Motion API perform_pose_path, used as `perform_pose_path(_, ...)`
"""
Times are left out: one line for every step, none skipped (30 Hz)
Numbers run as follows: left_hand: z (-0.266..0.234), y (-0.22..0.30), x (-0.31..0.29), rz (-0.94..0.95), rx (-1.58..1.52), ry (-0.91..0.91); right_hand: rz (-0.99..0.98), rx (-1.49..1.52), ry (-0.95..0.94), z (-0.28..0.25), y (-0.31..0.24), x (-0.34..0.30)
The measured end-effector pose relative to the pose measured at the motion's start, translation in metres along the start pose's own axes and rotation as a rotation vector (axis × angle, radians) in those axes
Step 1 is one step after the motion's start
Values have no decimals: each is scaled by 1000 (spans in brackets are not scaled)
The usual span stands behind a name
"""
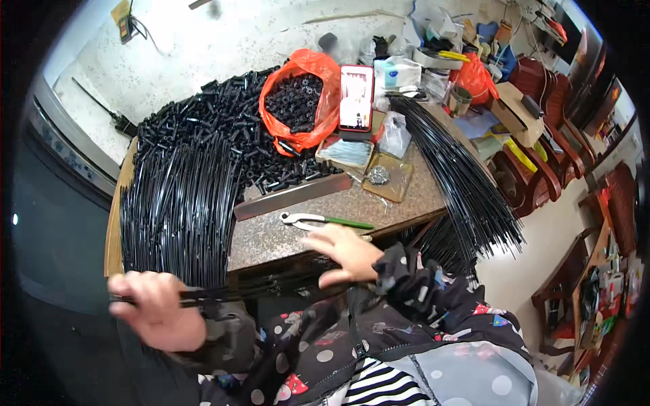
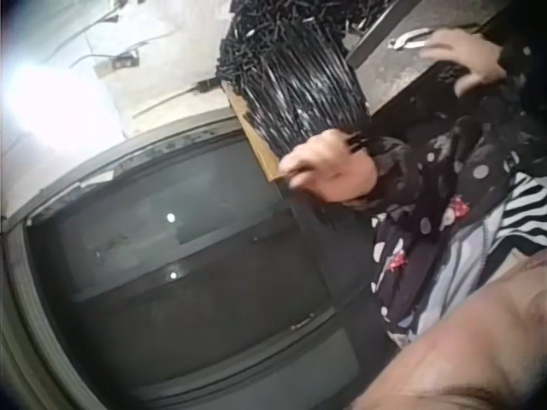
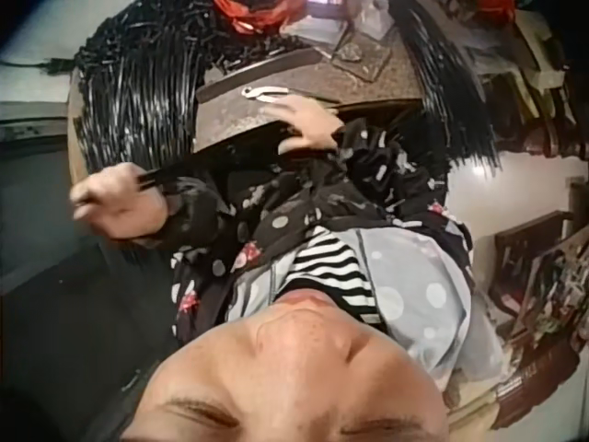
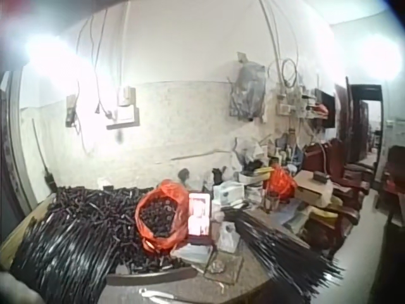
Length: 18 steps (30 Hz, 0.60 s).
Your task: Assembling small black components onto thin rods using pliers.
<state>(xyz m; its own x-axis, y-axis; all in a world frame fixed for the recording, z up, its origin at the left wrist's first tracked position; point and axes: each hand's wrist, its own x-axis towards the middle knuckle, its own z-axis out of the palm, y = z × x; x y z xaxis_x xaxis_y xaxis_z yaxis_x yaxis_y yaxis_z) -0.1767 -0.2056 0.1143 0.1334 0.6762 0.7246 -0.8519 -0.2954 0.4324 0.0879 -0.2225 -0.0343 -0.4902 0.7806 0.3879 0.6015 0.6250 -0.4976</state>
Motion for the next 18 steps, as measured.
perform_pose_path(8, 4, 8, 53, -84, 47, -78, 172, -55, -6, -13, 1)
perform_pose_path(10, 5, 16, 74, -185, 11, 7, 325, -49, -12, -24, -2)
perform_pose_path(11, -10, 27, 165, -104, -49, 107, 471, -33, -23, -32, -10)
perform_pose_path(23, -10, 26, 188, 115, 62, 284, 581, -81, -50, -45, -6)
perform_pose_path(26, -22, 28, 187, 293, 165, 343, 446, 12, -76, -50, -10)
perform_pose_path(11, -46, 32, 159, 470, 142, 371, 282, 194, -102, -44, -24)
perform_pose_path(-6, -47, 26, 167, 705, 142, 469, 179, 332, -120, -41, -30)
perform_pose_path(-20, -50, 15, 171, 845, 163, 580, -17, 490, -135, -37, -29)
perform_pose_path(-34, -49, 8, 86, 893, 134, 671, -89, 698, -147, -23, -33)
perform_pose_path(-42, -60, 0, -49, 870, 228, 733, -242, 752, -162, 1, -50)
perform_pose_path(-51, -70, -5, -160, 861, 254, 792, -392, 806, -176, 28, -72)
perform_pose_path(-56, -77, -8, -215, 955, 279, 837, -631, 739, -187, 51, -93)
perform_pose_path(-60, -84, -11, -269, 1048, 305, 871, -871, 664, -193, 73, -113)
perform_pose_path(-71, -97, -16, -335, 1069, 277, 955, -864, 631, -189, 96, -133)
perform_pose_path(-80, -102, -19, -395, 1092, 252, 1033, -854, 597, -184, 111, -144)
perform_pose_path(-95, -109, -26, -473, 1114, 212, 1062, -884, 545, -174, 123, -151)
perform_pose_path(-109, -118, -33, -469, 1166, 167, 1093, -915, 494, -164, 134, -157)
perform_pose_path(-121, -127, -39, -481, 1195, 142, 1139, -937, 376, -155, 144, -164)
